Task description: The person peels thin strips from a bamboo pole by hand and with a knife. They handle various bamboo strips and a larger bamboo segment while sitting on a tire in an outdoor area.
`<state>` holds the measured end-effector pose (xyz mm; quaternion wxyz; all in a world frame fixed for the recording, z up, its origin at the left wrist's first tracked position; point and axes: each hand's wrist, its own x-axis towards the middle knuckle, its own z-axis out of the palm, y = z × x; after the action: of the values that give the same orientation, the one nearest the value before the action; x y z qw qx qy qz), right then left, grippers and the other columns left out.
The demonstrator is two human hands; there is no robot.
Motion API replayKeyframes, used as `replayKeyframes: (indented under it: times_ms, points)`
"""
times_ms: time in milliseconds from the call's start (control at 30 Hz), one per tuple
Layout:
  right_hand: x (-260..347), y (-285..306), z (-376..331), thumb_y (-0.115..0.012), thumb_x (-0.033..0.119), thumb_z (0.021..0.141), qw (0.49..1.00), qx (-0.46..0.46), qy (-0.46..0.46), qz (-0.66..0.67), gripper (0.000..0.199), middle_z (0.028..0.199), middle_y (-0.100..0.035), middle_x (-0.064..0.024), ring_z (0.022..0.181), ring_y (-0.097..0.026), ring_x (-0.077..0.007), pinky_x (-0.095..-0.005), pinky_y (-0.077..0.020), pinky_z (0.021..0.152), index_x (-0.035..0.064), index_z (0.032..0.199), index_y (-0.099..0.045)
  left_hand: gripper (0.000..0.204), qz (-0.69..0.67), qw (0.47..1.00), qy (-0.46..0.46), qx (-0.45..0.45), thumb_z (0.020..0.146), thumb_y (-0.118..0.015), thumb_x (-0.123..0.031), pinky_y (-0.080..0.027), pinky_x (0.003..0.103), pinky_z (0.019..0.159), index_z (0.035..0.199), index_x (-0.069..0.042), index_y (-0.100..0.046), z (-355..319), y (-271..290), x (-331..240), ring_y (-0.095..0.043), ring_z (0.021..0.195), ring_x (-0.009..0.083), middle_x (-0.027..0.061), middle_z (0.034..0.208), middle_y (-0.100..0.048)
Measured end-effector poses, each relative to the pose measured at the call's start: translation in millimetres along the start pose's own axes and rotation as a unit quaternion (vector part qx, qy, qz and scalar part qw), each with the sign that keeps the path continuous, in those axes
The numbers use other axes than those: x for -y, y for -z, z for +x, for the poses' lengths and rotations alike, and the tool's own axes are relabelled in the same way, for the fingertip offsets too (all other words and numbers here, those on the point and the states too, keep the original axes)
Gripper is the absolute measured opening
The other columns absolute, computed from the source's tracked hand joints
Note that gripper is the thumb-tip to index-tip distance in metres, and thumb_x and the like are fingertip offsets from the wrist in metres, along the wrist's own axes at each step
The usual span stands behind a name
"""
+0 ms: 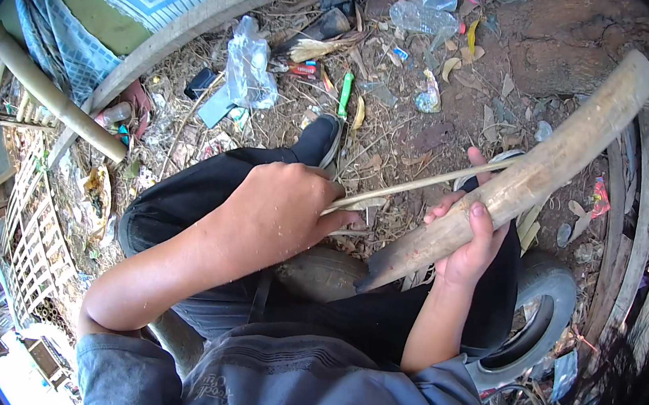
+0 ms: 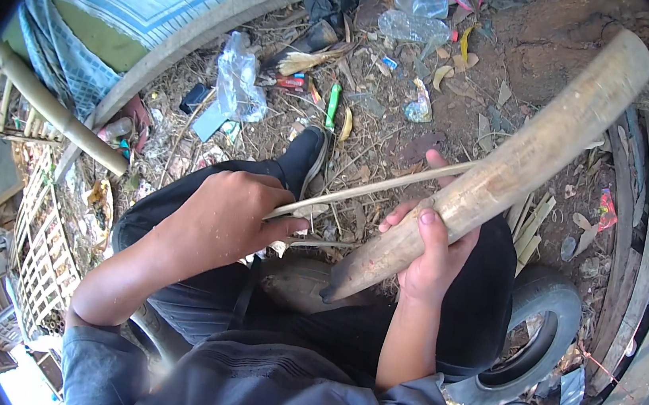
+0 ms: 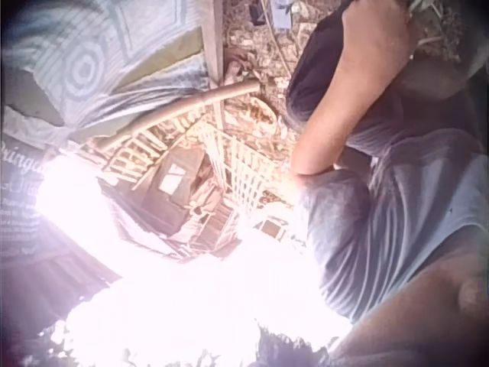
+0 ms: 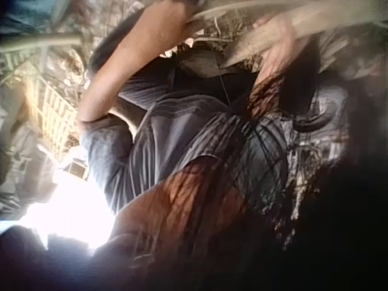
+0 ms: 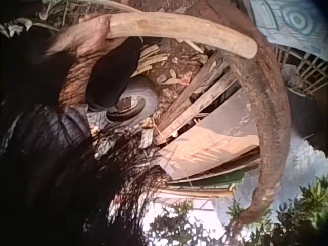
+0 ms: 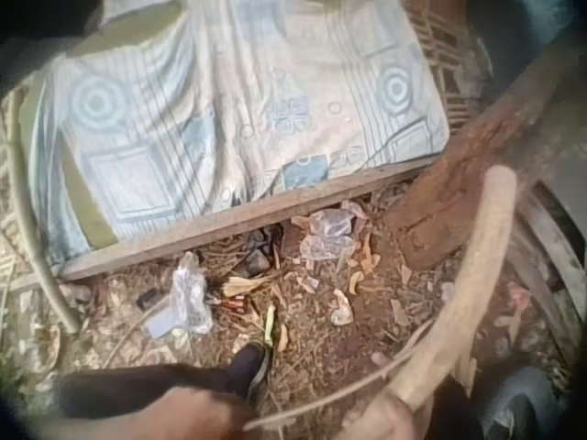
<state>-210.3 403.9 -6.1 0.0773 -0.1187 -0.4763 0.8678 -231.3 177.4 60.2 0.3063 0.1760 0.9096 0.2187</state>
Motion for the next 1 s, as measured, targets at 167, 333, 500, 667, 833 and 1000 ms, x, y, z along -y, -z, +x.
replayKeyframes:
  times_ms: [167,333,500,667,833,1000]
  points:
    - [15.6,-32.2,11.8,-0.058,0.009,0.083,0.992,0.099,-0.025,-0.075,0.076,0.146,-0.041,-0.0294,0.065,-0.065,-0.0199,-0.0325,-0.0579,0.054,-0.0046,0.148,-0.021,0.032,-0.084,0.993,-0.041,-0.067,0.094,-0.064,-0.028,-0.050,0.044,0.067,0.092,0.004,-0.068,-12.3,2.9,19.6,-0.063,0.073,0.0408,0.0209,0.075,-0.064]
    - [28.9,-63.9,17.3,-0.064,0.005,0.083,0.984,0.138,-0.080,-0.074,0.062,0.138,-0.051,-0.0189,0.066,-0.065,-0.0173,-0.0309,-0.0572,0.055,-0.0008,0.138,-0.037,0.039,-0.130,0.983,-0.038,-0.127,0.096,-0.062,-0.030,-0.046,0.045,0.059,0.084,0.006,-0.066,-34.4,10.5,30.6,-0.058,0.059,0.0424,0.0236,0.057,-0.054]
    - [45.7,-65.6,4.4,-0.064,0.003,0.081,0.982,0.154,-0.023,-0.110,0.066,0.142,-0.048,-0.0216,0.066,-0.065,-0.0165,-0.0294,-0.0572,0.055,-0.0015,0.140,-0.036,0.041,-0.184,0.955,0.060,-0.224,0.098,-0.062,-0.033,-0.044,0.041,0.056,0.087,0.006,-0.070,-71.7,15.2,71.1,-0.049,0.051,0.0184,0.0177,0.055,-0.054]
    - [67.0,-28.5,-11.6,-0.059,0.002,0.082,0.983,0.123,-0.002,-0.137,0.066,0.146,-0.044,-0.0259,0.065,-0.065,-0.0177,-0.0295,-0.0574,0.055,-0.0050,0.142,-0.032,0.042,-0.377,0.861,0.054,-0.335,0.102,-0.056,-0.031,-0.054,0.032,0.076,0.101,0.009,-0.069,-103.3,8.0,96.5,-0.068,0.081,0.0154,0.0131,0.083,-0.073]
    - [68.2,-0.9,-35.4,-0.057,0.003,0.083,0.988,0.066,-0.018,-0.137,0.069,0.146,-0.044,-0.0267,0.063,-0.065,-0.0180,-0.0304,-0.0575,0.051,-0.0019,0.145,-0.028,0.042,-0.462,0.800,0.056,-0.378,0.105,-0.048,-0.027,-0.053,0.040,0.097,0.111,0.012,-0.061,-128.5,-13.8,126.8,-0.070,0.103,0.0278,0.0216,0.103,-0.070]
    - [58.4,23.8,-59.1,-0.057,0.003,0.083,0.985,0.030,-0.048,-0.162,0.070,0.145,-0.046,-0.0248,0.061,-0.064,-0.0183,-0.0301,-0.0567,0.051,-0.0001,0.146,-0.027,0.040,-0.463,0.788,0.064,-0.399,0.105,-0.049,-0.027,-0.054,0.039,0.094,0.111,0.011,-0.062,-126.8,-29.5,127.4,-0.070,0.099,0.0254,0.0197,0.103,-0.071]
